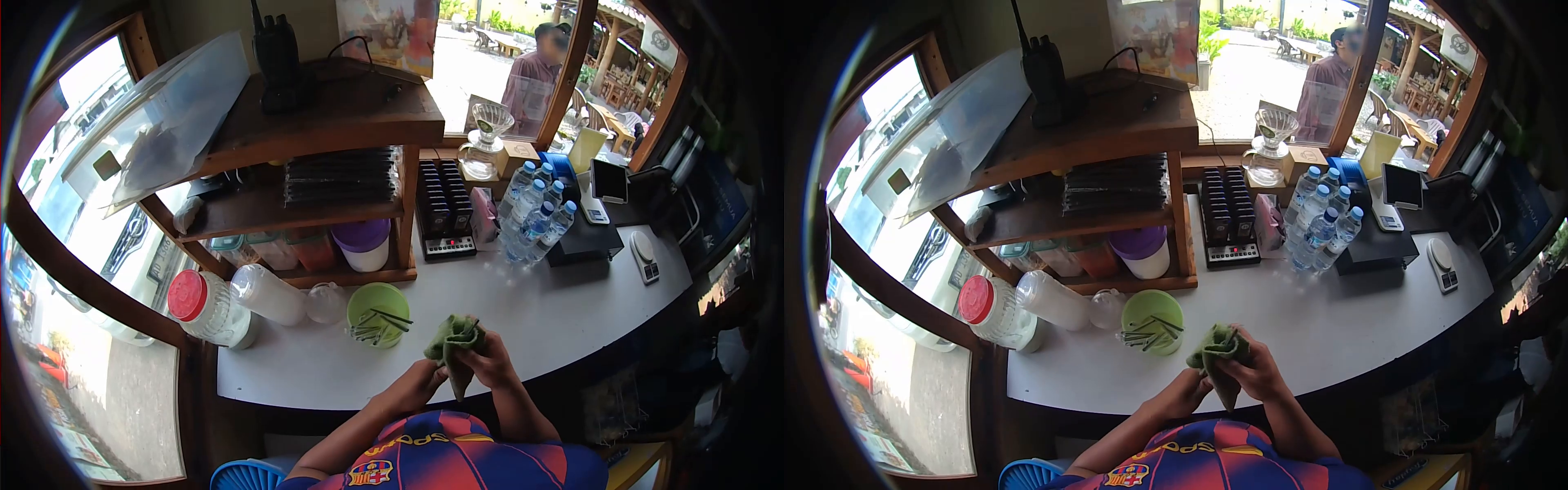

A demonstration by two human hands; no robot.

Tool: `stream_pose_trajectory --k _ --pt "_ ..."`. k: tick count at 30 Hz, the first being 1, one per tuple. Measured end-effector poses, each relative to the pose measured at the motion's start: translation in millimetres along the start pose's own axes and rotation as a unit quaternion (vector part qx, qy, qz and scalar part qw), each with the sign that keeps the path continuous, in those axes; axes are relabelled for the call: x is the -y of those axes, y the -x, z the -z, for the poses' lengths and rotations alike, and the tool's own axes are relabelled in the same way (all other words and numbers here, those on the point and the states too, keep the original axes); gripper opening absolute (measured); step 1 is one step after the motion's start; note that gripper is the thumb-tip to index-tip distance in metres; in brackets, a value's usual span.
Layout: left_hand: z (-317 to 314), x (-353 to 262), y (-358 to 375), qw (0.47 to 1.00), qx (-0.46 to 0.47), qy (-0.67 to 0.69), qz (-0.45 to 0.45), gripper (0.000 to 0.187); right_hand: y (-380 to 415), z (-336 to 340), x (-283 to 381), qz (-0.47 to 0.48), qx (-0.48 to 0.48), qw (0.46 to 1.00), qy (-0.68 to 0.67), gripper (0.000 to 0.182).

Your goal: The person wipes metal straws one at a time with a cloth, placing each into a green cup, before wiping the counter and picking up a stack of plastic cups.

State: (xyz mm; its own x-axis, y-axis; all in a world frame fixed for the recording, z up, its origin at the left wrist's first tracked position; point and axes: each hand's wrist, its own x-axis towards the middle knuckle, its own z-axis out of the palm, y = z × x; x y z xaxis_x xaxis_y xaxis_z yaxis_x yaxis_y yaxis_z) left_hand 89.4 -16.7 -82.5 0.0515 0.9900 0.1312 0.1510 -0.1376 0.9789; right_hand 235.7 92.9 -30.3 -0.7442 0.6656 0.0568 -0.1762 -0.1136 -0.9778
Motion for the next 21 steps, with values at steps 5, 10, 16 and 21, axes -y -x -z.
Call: stream_pose_trajectory --k 5,10,16,21 --pt "-6 13 8 0.999 -0.021 0.025 0.01 0.059 1 -3 -5 0.015 0.05 0.997 0.065 0.023" --pt "2 14 4 0.997 0.021 0.072 0.003 0.074 5 1 1 0.009 -0.025 0.995 -0.094 0.024" --pt "-9 3 2 0.987 -0.078 0.139 0.027 0.089 -3 -9 -3 0.079 0.036 0.99 0.112 0.025" --pt "5 8 2 0.989 -0.013 0.144 0.003 0.087 1 -11 0 0.039 -0.005 0.999 -0.008 0.027"
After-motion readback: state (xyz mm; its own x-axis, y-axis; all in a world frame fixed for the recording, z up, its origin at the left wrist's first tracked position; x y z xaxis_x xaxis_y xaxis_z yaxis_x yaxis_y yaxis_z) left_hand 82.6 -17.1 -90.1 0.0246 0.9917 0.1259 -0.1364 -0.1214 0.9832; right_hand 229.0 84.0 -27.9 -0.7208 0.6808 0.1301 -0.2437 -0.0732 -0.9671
